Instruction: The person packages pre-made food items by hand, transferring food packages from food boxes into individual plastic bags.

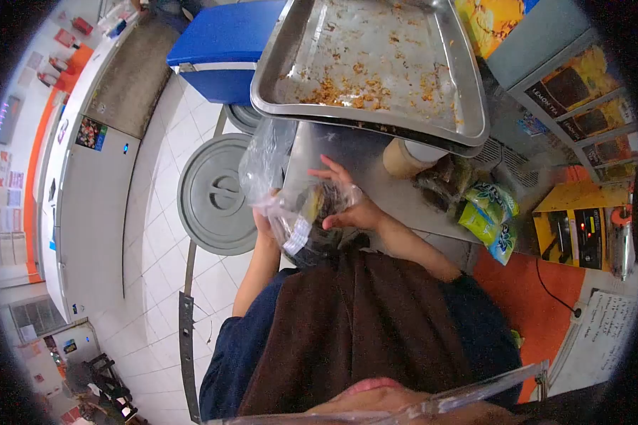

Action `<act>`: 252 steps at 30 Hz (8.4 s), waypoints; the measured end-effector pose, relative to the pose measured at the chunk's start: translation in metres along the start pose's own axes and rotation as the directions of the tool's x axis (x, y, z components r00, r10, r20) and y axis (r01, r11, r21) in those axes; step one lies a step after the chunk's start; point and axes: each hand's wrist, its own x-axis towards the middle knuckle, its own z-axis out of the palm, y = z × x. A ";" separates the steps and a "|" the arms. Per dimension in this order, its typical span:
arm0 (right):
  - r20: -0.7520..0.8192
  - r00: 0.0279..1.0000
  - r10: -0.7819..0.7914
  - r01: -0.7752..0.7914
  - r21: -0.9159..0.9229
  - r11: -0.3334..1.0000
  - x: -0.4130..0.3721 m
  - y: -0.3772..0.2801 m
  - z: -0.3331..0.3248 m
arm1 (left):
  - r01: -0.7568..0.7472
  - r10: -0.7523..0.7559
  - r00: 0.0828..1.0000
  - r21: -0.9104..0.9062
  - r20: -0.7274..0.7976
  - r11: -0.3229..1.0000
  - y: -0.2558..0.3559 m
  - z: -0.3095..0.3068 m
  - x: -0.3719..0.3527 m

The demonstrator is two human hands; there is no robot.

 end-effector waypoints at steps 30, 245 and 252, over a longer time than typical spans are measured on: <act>-0.348 0.810 0.473 -0.286 0.469 0.835 -0.006 -0.030 0.003 | 0.031 -0.030 0.999 0.026 -0.031 0.999 -0.026 0.024 -0.018; -0.425 -0.890 -0.166 -0.081 -0.210 0.974 -0.724 0.180 -0.019 | -0.688 -0.966 -0.020 0.697 0.259 0.201 -0.447 0.107 -0.070; -0.972 0.056 0.229 0.040 0.231 0.972 -0.462 0.088 -0.128 | -0.804 -0.875 0.319 0.593 0.364 -0.046 -0.364 0.118 -0.024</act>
